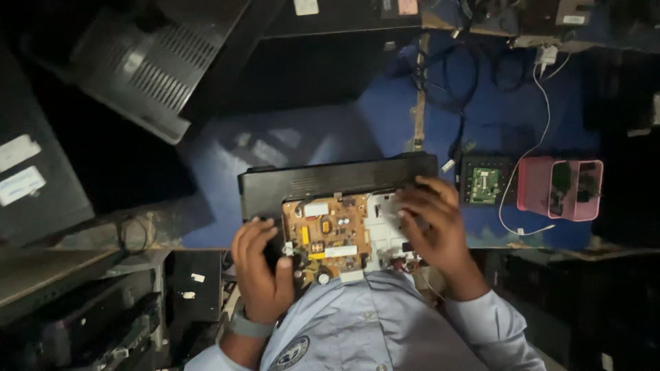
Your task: The person uses a screwdriver to remove and reinsert screws on the back panel of an open CRT television, repeatedly adjusting components on the exposed circuit board. The person handles the screwdriver and occasionally touches the board while working.
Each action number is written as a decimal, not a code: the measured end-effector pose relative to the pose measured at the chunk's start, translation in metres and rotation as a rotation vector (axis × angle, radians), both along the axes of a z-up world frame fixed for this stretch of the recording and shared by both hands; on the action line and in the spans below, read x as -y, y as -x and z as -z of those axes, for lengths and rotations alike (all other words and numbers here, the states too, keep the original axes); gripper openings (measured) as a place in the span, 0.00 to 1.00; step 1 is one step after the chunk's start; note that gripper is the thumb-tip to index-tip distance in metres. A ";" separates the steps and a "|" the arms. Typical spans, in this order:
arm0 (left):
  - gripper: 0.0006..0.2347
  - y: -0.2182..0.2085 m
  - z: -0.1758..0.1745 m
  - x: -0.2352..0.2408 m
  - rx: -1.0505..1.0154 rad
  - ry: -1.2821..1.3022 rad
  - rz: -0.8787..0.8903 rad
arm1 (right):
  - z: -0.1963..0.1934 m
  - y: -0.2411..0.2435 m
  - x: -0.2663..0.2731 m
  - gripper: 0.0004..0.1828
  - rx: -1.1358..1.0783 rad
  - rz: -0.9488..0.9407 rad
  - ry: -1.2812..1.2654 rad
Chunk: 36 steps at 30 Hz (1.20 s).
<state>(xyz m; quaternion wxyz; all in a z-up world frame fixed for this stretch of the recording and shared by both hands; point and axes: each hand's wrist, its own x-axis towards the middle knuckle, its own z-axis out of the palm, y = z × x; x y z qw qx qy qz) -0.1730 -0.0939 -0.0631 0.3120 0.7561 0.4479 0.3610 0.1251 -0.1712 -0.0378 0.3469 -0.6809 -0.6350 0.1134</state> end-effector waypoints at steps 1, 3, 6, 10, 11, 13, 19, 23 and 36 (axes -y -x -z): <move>0.21 0.001 0.002 0.000 -0.010 0.002 0.007 | -0.001 -0.002 -0.001 0.10 0.009 -0.005 0.016; 0.22 0.001 0.003 0.004 -0.029 0.018 0.007 | -0.003 -0.005 -0.001 0.14 0.018 -0.021 0.050; 0.24 0.001 0.004 0.006 -0.047 0.048 -0.016 | 0.000 -0.008 -0.002 0.16 0.040 -0.008 0.066; 0.24 0.002 0.003 0.007 -0.079 0.077 -0.030 | 0.004 -0.008 0.002 0.12 0.074 0.027 0.028; 0.24 0.002 0.002 0.007 -0.085 0.084 -0.027 | 0.004 -0.007 0.004 0.11 0.109 0.036 0.030; 0.24 0.002 0.003 0.007 -0.085 0.087 -0.029 | 0.002 -0.005 0.005 0.12 0.174 0.068 0.054; 0.24 0.003 0.002 0.007 -0.100 0.091 -0.026 | -0.011 0.014 0.000 0.24 0.367 0.134 0.252; 0.23 0.004 0.002 0.008 -0.113 0.100 -0.018 | -0.018 0.020 -0.004 0.25 0.444 0.101 0.341; 0.23 0.003 0.005 0.009 -0.118 0.087 -0.026 | -0.008 0.019 0.000 0.22 0.365 0.127 0.293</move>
